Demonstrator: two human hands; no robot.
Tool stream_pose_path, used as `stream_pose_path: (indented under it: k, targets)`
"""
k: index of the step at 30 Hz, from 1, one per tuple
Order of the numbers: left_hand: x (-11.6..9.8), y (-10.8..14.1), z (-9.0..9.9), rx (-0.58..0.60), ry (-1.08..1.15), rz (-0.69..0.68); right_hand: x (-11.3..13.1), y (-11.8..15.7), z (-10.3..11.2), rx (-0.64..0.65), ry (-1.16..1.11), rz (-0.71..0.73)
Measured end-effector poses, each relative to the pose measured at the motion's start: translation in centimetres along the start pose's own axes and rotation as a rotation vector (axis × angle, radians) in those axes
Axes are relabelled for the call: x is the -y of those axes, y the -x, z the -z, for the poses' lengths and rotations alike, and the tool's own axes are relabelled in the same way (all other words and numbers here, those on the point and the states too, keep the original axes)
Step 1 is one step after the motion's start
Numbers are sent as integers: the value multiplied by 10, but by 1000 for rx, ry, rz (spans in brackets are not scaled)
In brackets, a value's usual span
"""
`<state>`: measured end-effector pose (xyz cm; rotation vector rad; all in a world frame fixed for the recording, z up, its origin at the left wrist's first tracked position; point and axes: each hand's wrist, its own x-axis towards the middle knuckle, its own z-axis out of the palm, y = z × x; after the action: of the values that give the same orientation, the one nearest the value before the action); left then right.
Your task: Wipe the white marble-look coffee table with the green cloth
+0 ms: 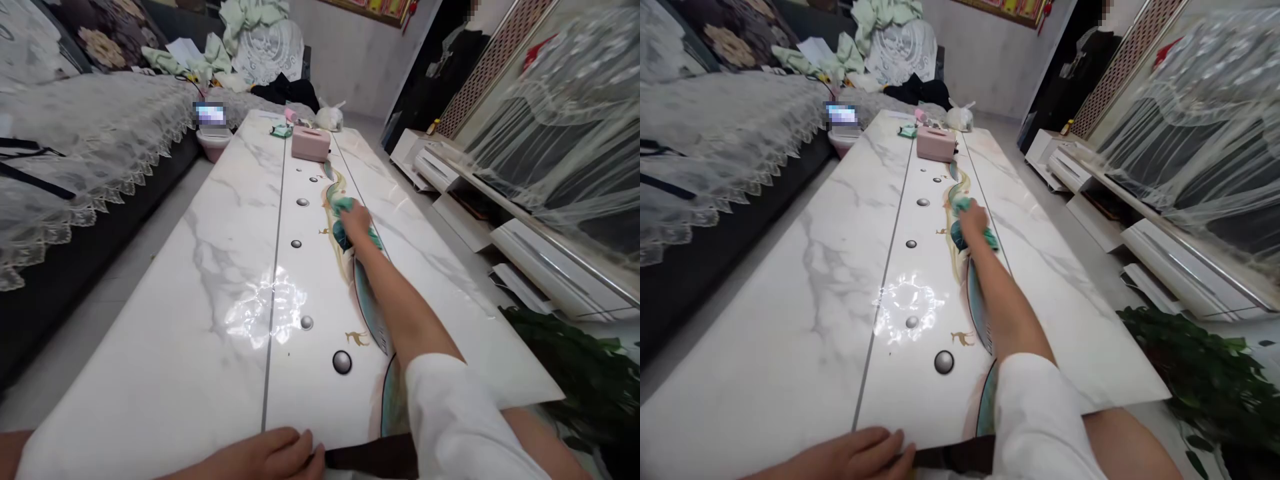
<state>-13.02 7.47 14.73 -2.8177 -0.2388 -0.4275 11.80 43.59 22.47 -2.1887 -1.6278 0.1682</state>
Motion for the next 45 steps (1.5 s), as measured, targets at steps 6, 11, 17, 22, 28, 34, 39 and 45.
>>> stream_pose_path:
  k: [6, 11, 17, 22, 28, 34, 39, 45]
  targets:
    - [-9, 7, -12, -41, 17, 13, 195, 93, -89, 267, -85, 473]
    - [-5, 9, -9, -39, 52, -13, 246, 169, -108, 361, -195, 730]
    - [-3, 16, -2, 1, -1, -36, 127, 88, -61, 189, 44, 590]
    - [-5, 20, -4, 59, -17, -52, -91, 35, 38, 2, 288, 56]
    - [-9, 16, -11, 19, -42, -7, -220, 48, 92, -99, 334, -273]
    - [-6, 10, -4, 9, -41, 14, -49, 36, 16, -19, 224, 6]
    - [-2, 6, 0, 23, -27, -16, 172, 110, -78, 188, 44, 600]
    - [2, 5, 0, -17, 62, -45, 248, 176, -104, 213, 0, 962]
